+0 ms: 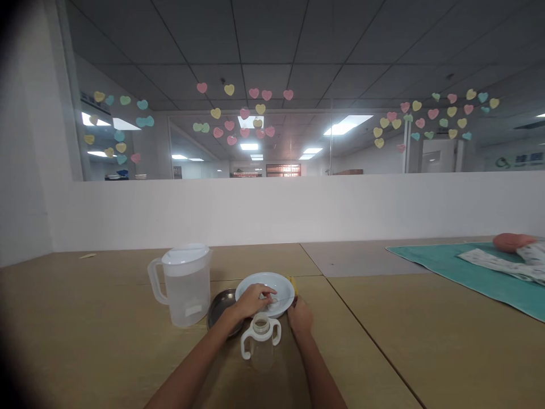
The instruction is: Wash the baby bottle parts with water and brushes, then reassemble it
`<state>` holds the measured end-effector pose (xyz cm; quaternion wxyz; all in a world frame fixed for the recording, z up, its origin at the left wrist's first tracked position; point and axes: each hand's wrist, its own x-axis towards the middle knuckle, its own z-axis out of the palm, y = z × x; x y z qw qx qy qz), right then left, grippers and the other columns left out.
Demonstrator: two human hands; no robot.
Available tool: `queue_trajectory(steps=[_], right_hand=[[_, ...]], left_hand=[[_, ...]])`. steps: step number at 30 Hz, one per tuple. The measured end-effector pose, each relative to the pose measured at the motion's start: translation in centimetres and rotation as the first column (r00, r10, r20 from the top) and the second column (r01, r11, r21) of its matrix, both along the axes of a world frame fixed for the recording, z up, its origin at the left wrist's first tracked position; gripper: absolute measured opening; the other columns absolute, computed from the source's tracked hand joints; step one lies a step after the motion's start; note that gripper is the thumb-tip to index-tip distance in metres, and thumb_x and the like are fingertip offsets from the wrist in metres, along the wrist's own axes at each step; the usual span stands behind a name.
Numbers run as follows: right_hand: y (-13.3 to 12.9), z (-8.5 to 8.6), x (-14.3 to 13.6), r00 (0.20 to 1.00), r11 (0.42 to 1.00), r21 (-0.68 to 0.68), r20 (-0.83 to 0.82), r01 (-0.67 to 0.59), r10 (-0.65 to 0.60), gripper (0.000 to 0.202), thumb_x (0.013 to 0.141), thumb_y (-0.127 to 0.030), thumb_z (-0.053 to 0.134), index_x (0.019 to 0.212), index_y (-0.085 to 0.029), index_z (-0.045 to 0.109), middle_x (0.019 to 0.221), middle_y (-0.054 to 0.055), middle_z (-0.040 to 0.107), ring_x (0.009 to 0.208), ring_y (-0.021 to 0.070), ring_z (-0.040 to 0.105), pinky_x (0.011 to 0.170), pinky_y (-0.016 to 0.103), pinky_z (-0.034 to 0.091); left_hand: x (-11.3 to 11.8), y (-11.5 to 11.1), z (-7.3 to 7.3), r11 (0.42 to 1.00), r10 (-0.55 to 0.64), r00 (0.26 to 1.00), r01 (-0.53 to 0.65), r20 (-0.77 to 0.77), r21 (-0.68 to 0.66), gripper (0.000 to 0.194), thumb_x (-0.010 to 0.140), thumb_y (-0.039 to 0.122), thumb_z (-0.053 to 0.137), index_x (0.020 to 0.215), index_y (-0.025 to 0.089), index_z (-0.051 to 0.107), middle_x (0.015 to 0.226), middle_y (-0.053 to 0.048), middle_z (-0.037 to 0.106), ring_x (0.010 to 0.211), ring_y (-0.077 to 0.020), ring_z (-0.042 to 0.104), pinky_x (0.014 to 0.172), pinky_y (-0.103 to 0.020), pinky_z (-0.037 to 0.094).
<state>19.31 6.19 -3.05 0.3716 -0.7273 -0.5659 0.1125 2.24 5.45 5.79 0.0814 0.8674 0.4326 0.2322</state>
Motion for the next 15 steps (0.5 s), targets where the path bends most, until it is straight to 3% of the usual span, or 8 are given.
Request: queue_trajectory(steps=[3, 7, 11, 15], right_hand=[[0.0, 0.1, -0.1, 1.000, 1.000, -0.015, 0.009, 0.012, -0.012, 0.028, 0.084, -0.029, 0.042, 0.098, -0.014, 0.061, 0.097, 0.012, 0.068, 0.088, 0.0227, 0.064, 0.065, 0.027, 0.040], [0.0, 0.3, -0.1, 0.999, 0.999, -0.036, 0.023, 0.027, -0.026, 0.028, 0.083, -0.029, 0.043, 0.098, -0.014, 0.061, 0.098, 0.012, 0.068, 0.089, 0.0241, 0.063, 0.065, 0.028, 0.041], [-0.2, 0.5, 0.0, 0.997, 0.997, -0.061, 0.068, 0.037, -0.033, 0.030, 0.083, -0.031, 0.042, 0.098, -0.015, 0.062, 0.099, 0.012, 0.068, 0.092, 0.0254, 0.063, 0.067, 0.029, 0.042], [-0.3, 0.7, 0.1, 0.994, 0.996, -0.079, 0.104, 0.046, -0.037, 0.031, 0.083, -0.032, 0.042, 0.099, -0.016, 0.063, 0.100, 0.013, 0.068, 0.093, 0.0262, 0.063, 0.071, 0.031, 0.043]], left_hand=[[-1.6, -0.4, 0.2, 0.990, 0.125, 0.992, -0.123, -0.033, 0.066, 0.026, 0.076, 0.028, 0.054, 0.094, 0.022, 0.072, 0.096, -0.008, 0.070, 0.095, -0.0222, 0.059, 0.086, -0.030, 0.039], [-3.1, -1.2, 0.2, 0.978, 0.197, 0.978, -0.191, -0.064, 0.086, 0.027, 0.075, 0.039, 0.057, 0.081, 0.019, 0.073, 0.087, -0.011, 0.069, 0.093, -0.0261, 0.059, 0.085, -0.034, 0.038], [-3.9, -1.9, 0.0, 0.970, 0.228, 0.973, -0.223, -0.041, 0.095, 0.025, 0.071, 0.039, 0.061, 0.086, 0.022, 0.071, 0.086, -0.007, 0.069, 0.090, -0.0234, 0.059, 0.084, -0.032, 0.037], [-4.1, -1.9, -0.3, 0.978, 0.194, 0.973, -0.202, 0.127, 0.049, 0.028, 0.072, 0.033, 0.059, 0.096, 0.022, 0.068, 0.087, -0.004, 0.068, 0.083, -0.0196, 0.060, 0.076, -0.028, 0.039]])
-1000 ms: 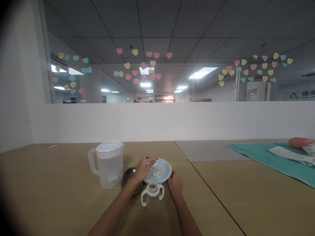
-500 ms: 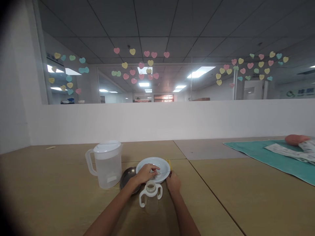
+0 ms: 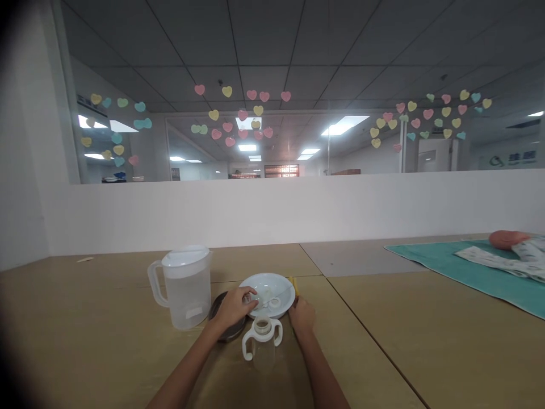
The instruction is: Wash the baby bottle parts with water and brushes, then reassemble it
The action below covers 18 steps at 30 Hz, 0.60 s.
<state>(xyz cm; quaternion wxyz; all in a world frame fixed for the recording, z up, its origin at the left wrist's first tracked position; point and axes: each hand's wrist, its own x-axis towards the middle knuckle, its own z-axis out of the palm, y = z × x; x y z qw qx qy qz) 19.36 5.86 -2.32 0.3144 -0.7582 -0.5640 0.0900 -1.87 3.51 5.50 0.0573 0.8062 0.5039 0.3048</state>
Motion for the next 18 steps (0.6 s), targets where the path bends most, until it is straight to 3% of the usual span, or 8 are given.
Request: queue_trajectory(steps=[6, 8, 12, 15, 18], right_hand=[[-0.1, -0.2, 0.1, 0.999, 1.000, -0.007, 0.037, -0.007, 0.008, 0.032, 0.083, -0.034, 0.042, 0.101, -0.016, 0.062, 0.098, 0.013, 0.068, 0.092, 0.0262, 0.063, 0.073, 0.032, 0.044], [-0.1, -0.3, 0.1, 0.999, 1.000, -0.002, 0.044, -0.010, 0.010, 0.031, 0.082, -0.034, 0.043, 0.098, -0.016, 0.064, 0.097, 0.014, 0.068, 0.091, 0.0266, 0.064, 0.073, 0.032, 0.044], [-0.1, -0.3, 0.2, 0.999, 1.000, 0.005, 0.026, 0.021, -0.021, 0.029, 0.080, -0.034, 0.047, 0.084, -0.014, 0.068, 0.091, 0.018, 0.068, 0.086, 0.0293, 0.064, 0.073, 0.036, 0.045], [-0.1, -0.1, 0.2, 0.999, 0.999, 0.012, 0.000, 0.048, -0.048, 0.027, 0.079, -0.032, 0.050, 0.081, -0.013, 0.069, 0.090, 0.018, 0.069, 0.085, 0.0293, 0.064, 0.073, 0.036, 0.045], [-0.2, 0.2, 0.4, 0.997, 0.998, 0.005, -0.040, 0.064, -0.064, 0.031, 0.079, -0.036, 0.049, 0.078, -0.013, 0.069, 0.086, 0.018, 0.069, 0.083, 0.0291, 0.065, 0.070, 0.035, 0.045]], left_hand=[[0.3, 0.3, -0.6, 1.000, 0.003, 0.923, -0.013, 0.384, 0.021, 0.033, 0.070, 0.024, 0.056, 0.102, 0.018, 0.064, 0.077, 0.000, 0.062, 0.067, -0.0130, 0.054, 0.068, -0.024, 0.041], [0.4, 0.3, -1.0, 1.000, -0.015, 0.847, 0.012, 0.532, 0.009, 0.035, 0.069, 0.024, 0.056, 0.103, 0.017, 0.063, 0.075, 0.001, 0.060, 0.065, -0.0122, 0.053, 0.066, -0.023, 0.041], [0.6, 0.4, -2.2, 0.995, -0.088, 0.626, 0.094, 0.775, 0.037, 0.041, 0.066, 0.026, 0.063, 0.106, 0.017, 0.060, 0.083, -0.001, 0.059, 0.075, -0.0132, 0.056, 0.068, -0.022, 0.043], [0.5, 0.6, -3.0, 0.992, -0.121, 0.478, 0.098, 0.870, 0.084, 0.051, 0.062, 0.025, 0.068, 0.111, 0.018, 0.055, 0.087, -0.001, 0.056, 0.077, -0.0124, 0.057, 0.069, -0.021, 0.045], [0.3, 0.5, -3.4, 0.991, -0.124, 0.389, 0.094, 0.913, 0.094, 0.061, 0.059, 0.022, 0.069, 0.117, 0.021, 0.050, 0.089, 0.000, 0.053, 0.078, -0.0118, 0.057, 0.069, -0.020, 0.046]])
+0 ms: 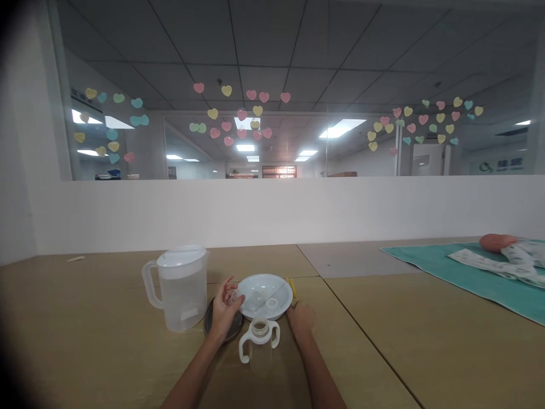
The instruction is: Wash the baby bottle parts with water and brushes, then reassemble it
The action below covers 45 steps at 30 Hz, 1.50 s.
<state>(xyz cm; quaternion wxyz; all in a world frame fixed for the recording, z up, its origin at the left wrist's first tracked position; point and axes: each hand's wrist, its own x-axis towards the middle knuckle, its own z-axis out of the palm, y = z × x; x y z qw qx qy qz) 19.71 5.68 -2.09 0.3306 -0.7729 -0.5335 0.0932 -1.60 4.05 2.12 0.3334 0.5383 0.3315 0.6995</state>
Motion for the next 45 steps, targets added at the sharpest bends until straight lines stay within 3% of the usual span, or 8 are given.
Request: queue_trajectory(steps=[7, 10, 15, 23, 31, 35, 41, 45], right_hand=[[-0.5, 0.7, 1.4, 0.981, 0.993, 0.012, -0.161, 0.116, -0.112, 0.040, 0.085, -0.038, 0.035, 0.092, -0.016, 0.067, 0.090, 0.014, 0.069, 0.083, 0.0262, 0.065, 0.064, 0.031, 0.043], [-0.7, 1.0, 1.7, 0.953, 0.973, 0.094, -0.240, 0.213, -0.185, 0.045, 0.087, -0.038, 0.029, 0.105, -0.014, 0.063, 0.096, 0.013, 0.068, 0.083, 0.0248, 0.064, 0.062, 0.029, 0.041], [-1.2, 1.7, 1.1, 0.940, 0.928, 0.290, -0.310, 0.234, -0.140, 0.050, 0.086, -0.046, 0.030, 0.114, -0.017, 0.060, 0.091, 0.011, 0.067, 0.078, 0.0240, 0.062, 0.059, 0.028, 0.038], [-1.5, 1.3, -0.3, 0.999, 0.857, 0.515, -0.040, 0.039, -0.021, 0.048, 0.084, -0.034, 0.032, 0.121, -0.014, 0.056, 0.105, 0.011, 0.060, 0.090, 0.0226, 0.056, 0.071, 0.028, 0.039], [-1.4, 1.7, -0.3, 0.966, 0.747, 0.638, -0.022, -0.185, 0.258, 0.046, 0.089, -0.035, 0.029, 0.114, -0.016, 0.063, 0.106, 0.010, 0.061, 0.095, 0.0193, 0.056, 0.083, 0.026, 0.041], [-1.8, 1.8, -0.5, 0.966, 0.721, 0.655, 0.055, -0.225, 0.251, 0.042, 0.089, -0.033, 0.031, 0.108, -0.020, 0.066, 0.094, 0.008, 0.064, 0.089, 0.0199, 0.055, 0.082, 0.029, 0.040], [-2.1, 1.4, -0.9, 0.944, 0.613, 0.718, 0.246, -0.329, 0.219, 0.035, 0.087, -0.024, 0.037, 0.095, -0.023, 0.071, 0.080, 0.006, 0.064, 0.079, 0.0175, 0.056, 0.075, 0.029, 0.038], [-1.9, 1.2, -1.0, 0.940, 0.648, 0.691, 0.318, -0.320, 0.125, 0.036, 0.084, -0.019, 0.038, 0.097, -0.024, 0.071, 0.080, 0.005, 0.065, 0.077, 0.0173, 0.056, 0.074, 0.030, 0.035]], left_hand=[[-0.4, -0.6, -0.4, 0.996, -0.054, 0.991, 0.063, 0.123, -0.069, 0.075, 0.054, 0.012, 0.068, 0.124, 0.023, 0.044, 0.093, 0.000, 0.055, 0.080, -0.0114, 0.059, 0.069, -0.019, 0.047], [-0.3, -0.7, -0.3, 0.986, -0.116, 0.964, 0.140, 0.237, -0.086, 0.078, 0.055, 0.011, 0.072, 0.126, 0.024, 0.042, 0.097, -0.002, 0.058, 0.083, -0.0121, 0.061, 0.071, -0.020, 0.049], [0.0, -1.1, 0.4, 0.945, -0.199, 0.875, 0.291, 0.442, -0.150, 0.084, 0.054, 0.006, 0.077, 0.126, 0.028, 0.041, 0.104, -0.003, 0.060, 0.084, -0.0136, 0.064, 0.078, -0.027, 0.054], [0.1, -0.9, -0.2, 0.954, -0.176, 0.896, 0.258, 0.408, -0.155, 0.088, 0.059, 0.017, 0.081, 0.133, 0.026, 0.034, 0.085, 0.000, 0.066, 0.074, -0.0113, 0.065, 0.074, -0.024, 0.053], [-0.2, -0.4, -0.6, 0.983, -0.089, 0.938, 0.137, 0.334, -0.123, 0.085, 0.056, 0.026, 0.081, 0.130, 0.020, 0.039, 0.077, 0.000, 0.067, 0.072, -0.0131, 0.065, 0.071, -0.026, 0.052], [-0.3, -0.2, -0.8, 0.988, -0.052, 0.956, 0.092, 0.289, -0.128, 0.081, 0.056, 0.030, 0.081, 0.127, 0.019, 0.042, 0.079, -0.002, 0.068, 0.070, -0.0131, 0.065, 0.068, -0.024, 0.052], [-0.2, -0.2, -0.8, 0.986, -0.070, 0.957, 0.109, 0.282, -0.126, 0.077, 0.056, 0.030, 0.080, 0.124, 0.018, 0.045, 0.079, -0.002, 0.069, 0.071, -0.0141, 0.066, 0.068, -0.024, 0.052], [-0.2, -0.4, -0.6, 0.974, -0.114, 0.938, 0.171, 0.326, -0.151, 0.074, 0.057, 0.028, 0.081, 0.122, 0.017, 0.047, 0.081, -0.003, 0.069, 0.072, -0.0142, 0.066, 0.066, -0.024, 0.052]])
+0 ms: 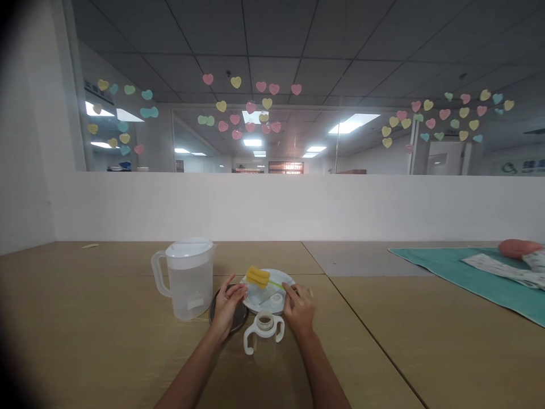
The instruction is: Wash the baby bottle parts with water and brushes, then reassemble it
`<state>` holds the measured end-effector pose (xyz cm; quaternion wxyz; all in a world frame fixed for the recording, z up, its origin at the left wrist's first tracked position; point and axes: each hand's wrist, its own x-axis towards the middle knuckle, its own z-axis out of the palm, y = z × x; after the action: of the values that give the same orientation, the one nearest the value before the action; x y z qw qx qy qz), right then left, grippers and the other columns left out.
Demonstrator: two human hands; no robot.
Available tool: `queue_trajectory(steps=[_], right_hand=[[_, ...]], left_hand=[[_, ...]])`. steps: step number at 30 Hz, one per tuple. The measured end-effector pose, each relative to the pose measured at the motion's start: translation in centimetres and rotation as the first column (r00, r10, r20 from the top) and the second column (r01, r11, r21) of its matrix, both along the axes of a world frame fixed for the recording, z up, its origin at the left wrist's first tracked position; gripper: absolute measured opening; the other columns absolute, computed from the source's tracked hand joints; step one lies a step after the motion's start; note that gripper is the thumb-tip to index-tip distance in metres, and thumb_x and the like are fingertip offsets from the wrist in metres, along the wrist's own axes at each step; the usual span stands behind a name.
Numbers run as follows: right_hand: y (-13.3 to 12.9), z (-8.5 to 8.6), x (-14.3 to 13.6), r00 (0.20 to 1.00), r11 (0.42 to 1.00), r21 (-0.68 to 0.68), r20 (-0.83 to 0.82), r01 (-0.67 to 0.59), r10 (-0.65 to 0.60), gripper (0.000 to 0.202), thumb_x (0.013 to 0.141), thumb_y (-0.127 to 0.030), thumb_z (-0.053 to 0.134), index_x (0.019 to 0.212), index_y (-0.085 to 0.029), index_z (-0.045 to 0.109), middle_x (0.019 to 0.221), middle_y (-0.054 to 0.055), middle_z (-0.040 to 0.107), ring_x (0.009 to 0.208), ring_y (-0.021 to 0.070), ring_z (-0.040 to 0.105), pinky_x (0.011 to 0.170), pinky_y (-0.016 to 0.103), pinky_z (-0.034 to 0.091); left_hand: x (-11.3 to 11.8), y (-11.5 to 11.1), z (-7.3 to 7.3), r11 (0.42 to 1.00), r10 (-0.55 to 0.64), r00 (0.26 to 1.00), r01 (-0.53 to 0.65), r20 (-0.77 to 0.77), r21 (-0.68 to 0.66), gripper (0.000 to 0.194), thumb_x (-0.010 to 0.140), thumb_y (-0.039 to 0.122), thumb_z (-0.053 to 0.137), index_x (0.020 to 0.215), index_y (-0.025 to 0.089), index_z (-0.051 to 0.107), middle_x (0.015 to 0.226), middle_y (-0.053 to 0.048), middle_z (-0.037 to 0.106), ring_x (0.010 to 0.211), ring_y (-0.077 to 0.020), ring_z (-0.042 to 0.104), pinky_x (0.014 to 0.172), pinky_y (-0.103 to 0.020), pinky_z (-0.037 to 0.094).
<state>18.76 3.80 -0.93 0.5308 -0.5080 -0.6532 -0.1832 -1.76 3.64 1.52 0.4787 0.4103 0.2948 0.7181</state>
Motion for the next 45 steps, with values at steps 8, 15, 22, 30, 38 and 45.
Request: queue_trajectory(steps=[8, 15, 22, 30, 38, 45], right_hand=[[-0.4, 0.3, 0.0, 1.000, 1.000, -0.019, -0.026, 0.008, -0.009, 0.035, 0.084, -0.020, 0.038, 0.094, -0.023, 0.071, 0.081, 0.005, 0.066, 0.079, 0.0174, 0.056, 0.076, 0.030, 0.033], [-0.4, 0.3, 0.1, 0.999, 0.999, -0.014, -0.020, 0.037, -0.037, 0.033, 0.081, -0.017, 0.040, 0.089, -0.023, 0.072, 0.078, 0.005, 0.066, 0.076, 0.0168, 0.056, 0.074, 0.030, 0.033], [-0.2, 0.2, 0.1, 0.995, 0.957, 0.272, 0.019, -0.101, 0.099, 0.026, 0.078, -0.012, 0.046, 0.081, -0.020, 0.070, 0.071, 0.002, 0.065, 0.067, 0.0143, 0.054, 0.067, 0.029, 0.032], [-0.4, 0.4, -0.1, 0.992, 0.958, 0.264, 0.070, -0.116, 0.101, 0.027, 0.076, -0.009, 0.048, 0.082, -0.022, 0.071, 0.069, 0.001, 0.063, 0.068, 0.0142, 0.054, 0.067, 0.029, 0.030], [-0.4, 0.6, 0.1, 0.999, 0.960, 0.280, 0.038, -0.002, -0.009, 0.027, 0.077, -0.009, 0.048, 0.084, -0.021, 0.071, 0.071, 0.002, 0.065, 0.066, 0.0146, 0.053, 0.066, 0.029, 0.030], [-0.5, 0.8, -0.2, 0.994, 0.950, 0.295, 0.060, -0.107, 0.093, 0.028, 0.079, -0.010, 0.046, 0.090, -0.020, 0.070, 0.074, 0.003, 0.064, 0.070, 0.0146, 0.055, 0.067, 0.029, 0.032]], left_hand=[[0.2, -0.2, 0.3, 0.999, -0.033, 0.997, 0.034, 0.074, -0.013, 0.069, 0.057, 0.022, 0.081, 0.117, 0.018, 0.049, 0.076, -0.001, 0.068, 0.072, -0.0134, 0.067, 0.071, -0.025, 0.053], [-0.1, 0.1, 0.2, 1.000, 0.001, 0.997, 0.001, 0.079, -0.023, 0.065, 0.057, 0.022, 0.081, 0.115, 0.017, 0.051, 0.076, -0.001, 0.067, 0.071, -0.0118, 0.065, 0.069, -0.021, 0.051], [-0.5, 0.2, 0.5, 0.997, 0.021, 0.983, -0.006, 0.181, -0.081, 0.050, 0.067, 0.010, 0.072, 0.112, 0.020, 0.053, 0.078, 0.000, 0.067, 0.069, -0.0087, 0.064, 0.068, -0.019, 0.052], [-0.7, 0.0, 1.1, 0.994, -0.089, 0.961, 0.103, 0.262, -0.041, 0.045, 0.071, 0.004, 0.067, 0.111, 0.021, 0.053, 0.082, -0.001, 0.067, 0.072, -0.0091, 0.065, 0.071, -0.020, 0.054], [-1.3, 0.2, 1.4, 0.989, -0.119, 0.915, 0.143, 0.385, -0.033, 0.042, 0.075, 0.001, 0.061, 0.110, 0.021, 0.052, 0.080, 0.000, 0.067, 0.069, -0.0080, 0.065, 0.072, -0.022, 0.055], [-1.2, -0.1, 1.7, 0.984, -0.133, 0.912, 0.168, 0.389, -0.057, 0.041, 0.077, -0.001, 0.058, 0.111, 0.021, 0.052, 0.077, 0.000, 0.067, 0.066, -0.0084, 0.065, 0.070, -0.022, 0.056]])
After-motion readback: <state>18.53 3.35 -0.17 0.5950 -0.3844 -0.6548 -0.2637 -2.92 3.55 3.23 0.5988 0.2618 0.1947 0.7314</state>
